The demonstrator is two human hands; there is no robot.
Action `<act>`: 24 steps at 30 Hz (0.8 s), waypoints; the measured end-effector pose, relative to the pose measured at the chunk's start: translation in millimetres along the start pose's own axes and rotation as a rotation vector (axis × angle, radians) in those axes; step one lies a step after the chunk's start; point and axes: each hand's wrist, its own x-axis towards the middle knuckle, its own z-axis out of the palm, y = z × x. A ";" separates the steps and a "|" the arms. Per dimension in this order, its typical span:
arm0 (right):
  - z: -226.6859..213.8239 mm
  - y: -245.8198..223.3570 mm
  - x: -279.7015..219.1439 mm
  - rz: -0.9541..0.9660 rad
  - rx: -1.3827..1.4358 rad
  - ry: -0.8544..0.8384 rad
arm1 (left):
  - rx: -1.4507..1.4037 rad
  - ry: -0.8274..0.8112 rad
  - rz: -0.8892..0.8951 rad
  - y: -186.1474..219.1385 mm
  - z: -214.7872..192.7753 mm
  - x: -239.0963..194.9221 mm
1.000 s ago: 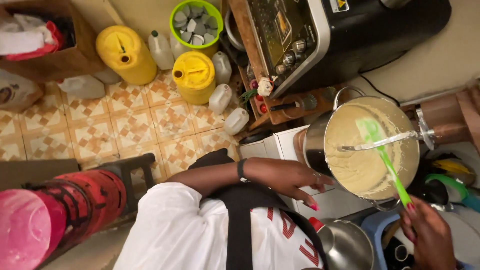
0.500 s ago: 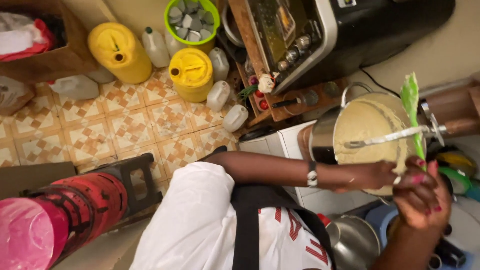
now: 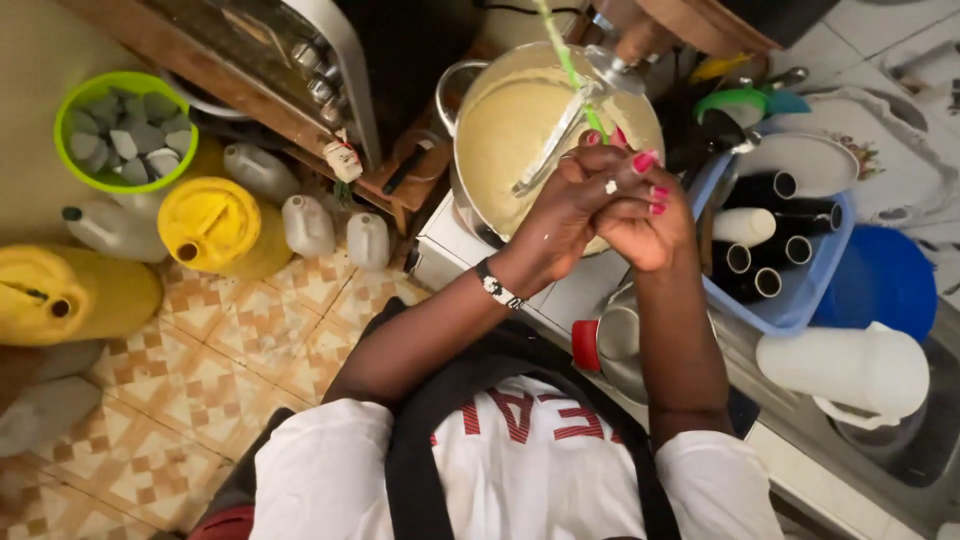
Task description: The person scrapes batter from a stand mixer's beater attachment using a green spatula. They then use the spatula to scrape the sides of the mixing bowl and mix the batter.
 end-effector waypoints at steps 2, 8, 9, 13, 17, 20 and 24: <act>2.6 -0.2 0.3 0.039 -0.020 0.011 | 0.001 -0.002 -0.015 21.2 29.7 -11.0; 8.5 8.9 0.2 0.043 0.019 -0.062 | 0.028 0.027 0.007 18.5 33.3 -7.8; 10.0 7.8 0.6 0.105 0.143 -0.067 | 0.034 0.036 0.011 19.4 33.0 -7.9; 9.3 2.3 2.6 0.192 0.324 -0.091 | 0.062 0.055 0.026 23.5 32.4 -3.7; 12.4 7.0 3.3 0.183 0.391 -0.137 | 0.084 0.058 0.057 23.4 31.9 1.2; 6.2 2.3 3.3 0.115 0.369 -0.136 | 0.102 0.063 0.070 19.4 33.2 4.2; 10.3 9.9 7.7 0.093 0.341 -0.217 | 0.130 0.069 0.075 24.8 30.0 6.8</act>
